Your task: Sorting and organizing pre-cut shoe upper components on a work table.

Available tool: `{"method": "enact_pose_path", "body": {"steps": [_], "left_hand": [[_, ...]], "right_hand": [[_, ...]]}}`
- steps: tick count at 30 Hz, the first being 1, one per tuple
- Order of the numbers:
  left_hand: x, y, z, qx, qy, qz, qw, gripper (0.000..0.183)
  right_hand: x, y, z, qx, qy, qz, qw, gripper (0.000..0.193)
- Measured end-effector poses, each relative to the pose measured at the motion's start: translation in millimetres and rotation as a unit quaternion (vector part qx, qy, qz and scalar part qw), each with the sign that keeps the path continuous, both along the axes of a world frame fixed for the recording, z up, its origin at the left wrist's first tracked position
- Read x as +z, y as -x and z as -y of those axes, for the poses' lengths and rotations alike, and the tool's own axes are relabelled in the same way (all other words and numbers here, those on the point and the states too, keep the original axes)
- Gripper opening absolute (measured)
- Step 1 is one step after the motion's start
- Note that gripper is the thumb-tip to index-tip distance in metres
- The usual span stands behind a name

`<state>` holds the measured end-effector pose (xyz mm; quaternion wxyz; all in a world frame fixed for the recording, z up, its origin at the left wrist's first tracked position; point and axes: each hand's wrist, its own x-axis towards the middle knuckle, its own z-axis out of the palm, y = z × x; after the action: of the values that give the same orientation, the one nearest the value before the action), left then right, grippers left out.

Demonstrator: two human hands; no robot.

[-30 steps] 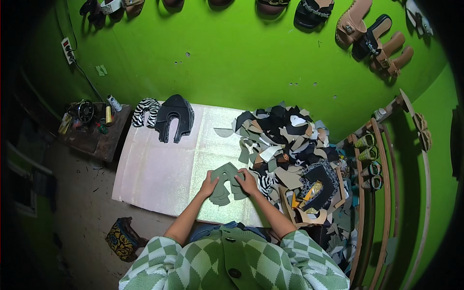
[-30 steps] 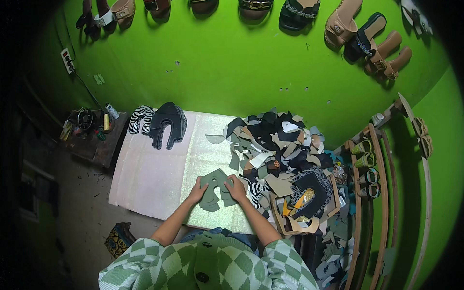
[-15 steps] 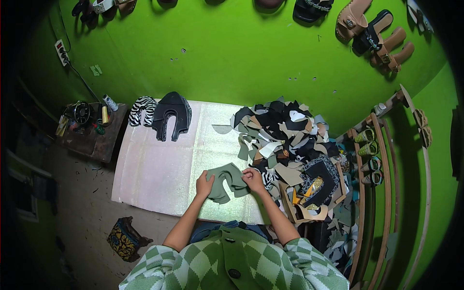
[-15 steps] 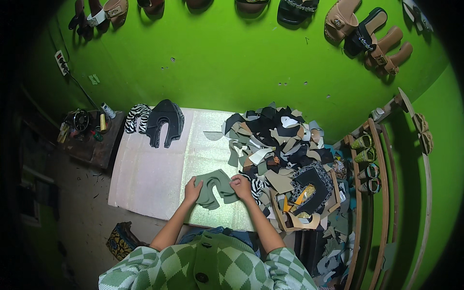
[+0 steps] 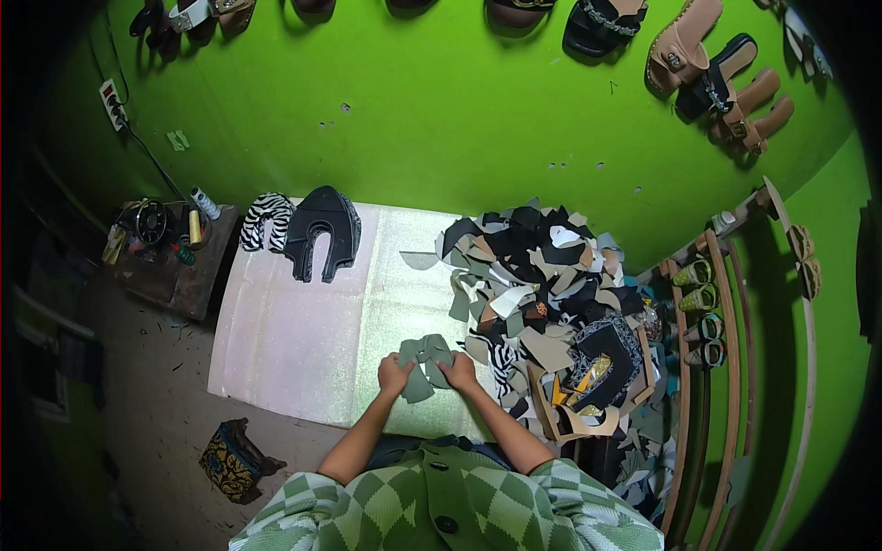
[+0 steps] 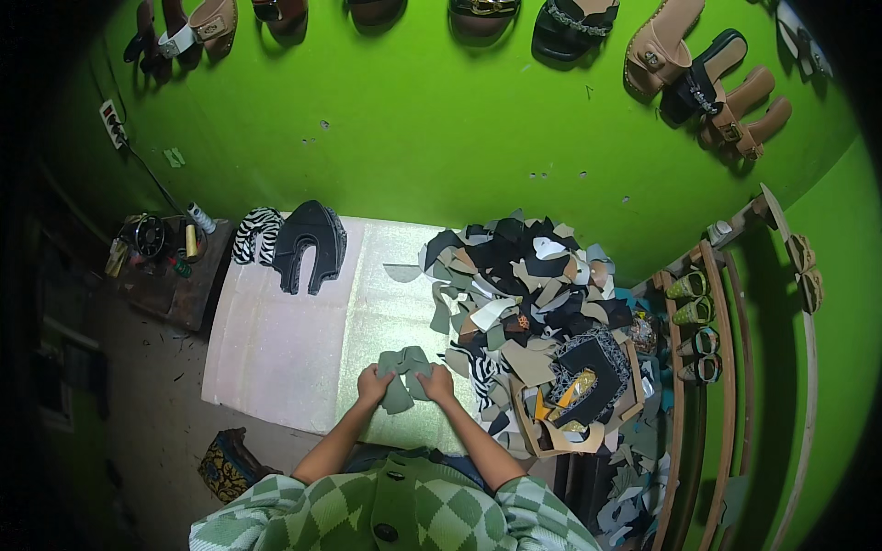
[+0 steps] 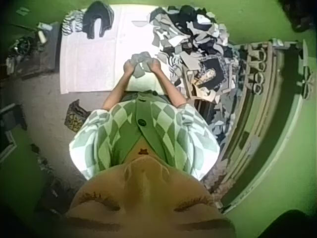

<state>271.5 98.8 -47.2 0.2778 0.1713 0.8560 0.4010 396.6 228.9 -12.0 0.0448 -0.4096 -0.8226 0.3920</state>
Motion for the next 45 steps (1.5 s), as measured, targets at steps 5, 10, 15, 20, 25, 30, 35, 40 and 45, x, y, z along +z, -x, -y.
{"method": "enact_pose_path", "body": {"steps": [5,10,15,20,25,30,35,40,45], "left_hand": [[35.8,57.4,-51.4,0.077,-0.147,0.004,0.986,0.035],[29.0,118.5,-85.1,0.052,-0.087,-0.134,0.986,0.055],[49.9,100.8,-99.3,0.022,0.001,-0.146,0.989,0.056],[49.5,76.7,-111.1,0.022,-0.160,-0.126,0.979,0.045],[39.7,68.5,-137.9,-0.088,-0.269,0.247,0.927,0.044],[70.5,64.9,-157.5,-0.124,-0.240,0.174,0.947,0.034],[81.1,94.7,-149.3,-0.135,-0.275,0.156,0.939,0.022],[154.5,92.2,-145.9,-0.132,-0.249,0.263,0.923,0.027],[190.7,109.8,-108.5,-0.123,-0.210,0.367,0.898,0.029]], "right_hand": [[14.4,37.5,-55.8,-0.057,0.076,-0.116,0.989,0.032],[34.1,85.4,-89.8,-0.143,-0.171,-0.116,0.968,0.048],[18.5,79.2,-120.4,-0.161,-0.196,0.051,0.966,0.048],[24.5,76.1,-119.4,-0.090,-0.092,-0.038,0.991,0.028],[47.7,76.8,-99.8,0.062,0.009,-0.230,0.971,0.038],[53.6,58.7,-120.4,0.208,-0.074,-0.234,0.947,0.043],[105.2,70.7,-132.6,0.117,-0.150,-0.143,0.971,0.063],[97.5,73.6,-136.0,0.168,-0.227,-0.089,0.955,0.091],[82.1,66.9,-138.3,0.184,-0.106,-0.170,0.962,0.033]]}}
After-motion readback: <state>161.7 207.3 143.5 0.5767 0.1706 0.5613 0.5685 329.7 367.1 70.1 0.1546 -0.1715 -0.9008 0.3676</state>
